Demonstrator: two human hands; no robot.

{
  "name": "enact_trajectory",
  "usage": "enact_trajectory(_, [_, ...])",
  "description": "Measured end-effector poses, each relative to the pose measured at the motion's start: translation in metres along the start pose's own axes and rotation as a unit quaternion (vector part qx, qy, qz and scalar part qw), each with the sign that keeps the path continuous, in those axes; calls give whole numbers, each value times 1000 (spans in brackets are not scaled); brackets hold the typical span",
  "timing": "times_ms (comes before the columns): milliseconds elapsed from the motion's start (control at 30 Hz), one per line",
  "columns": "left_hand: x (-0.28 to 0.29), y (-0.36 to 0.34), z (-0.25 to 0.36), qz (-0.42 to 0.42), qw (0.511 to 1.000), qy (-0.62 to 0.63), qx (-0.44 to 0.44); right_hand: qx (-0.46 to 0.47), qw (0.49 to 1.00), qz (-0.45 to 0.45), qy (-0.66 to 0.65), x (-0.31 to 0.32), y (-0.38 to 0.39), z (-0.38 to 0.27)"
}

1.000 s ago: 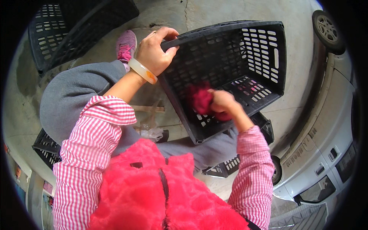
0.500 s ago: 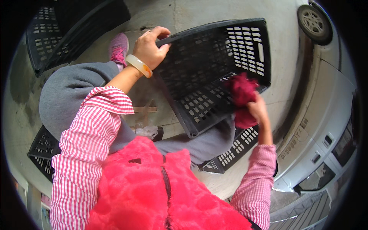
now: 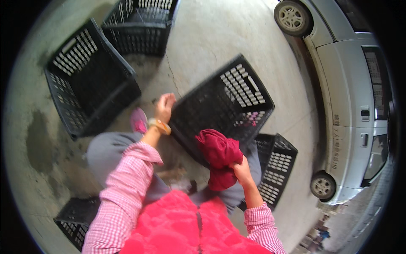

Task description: The person wipes the interior and exterior surfaces of black plastic crates using a red cloth. They handle each crate one at a time, rotating it to clean multiple sides before moving to the next crate.

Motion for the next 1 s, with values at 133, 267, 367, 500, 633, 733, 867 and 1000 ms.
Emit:
enact_trajectory(133, [0,-1,-22,-3,982,165,95,251,962,15,110,-65,-37,-79])
enact_trajectory(267, [-21,14,-45,-226,900,351,121,406,845,19,347,-144,-85,-132])
enact_trajectory(367, [9,1,-72,-113,988,103,6,387,815,16,432,-162,-127,-146])
enact_trajectory(500, [50,-4,-91,155,969,-122,151,351,786,58,505,-132,-188,-159])
enact_trajectory(633, [24,6,-27,126,991,0,38,275,772,207,534,-33,-260,-183])
enact_trajectory(733, [19,10,1,143,986,-74,49,237,765,267,537,24,-306,-198])
enact_trajectory(867, [19,11,6,158,983,-60,65,202,735,330,558,61,-350,-210])
enact_trajectory(1000, [21,12,14,154,979,-126,32,183,777,325,507,81,-366,-208])
Point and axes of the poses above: each hand's wrist, its own y-axis away from the middle knuckle, its own x-axis out of the back of the hand, z = x × y, the point moved 9 cm from there along -y, towards the middle knuckle, and after that the axes turned 3 degrees about -z, right-handed, at the moved point
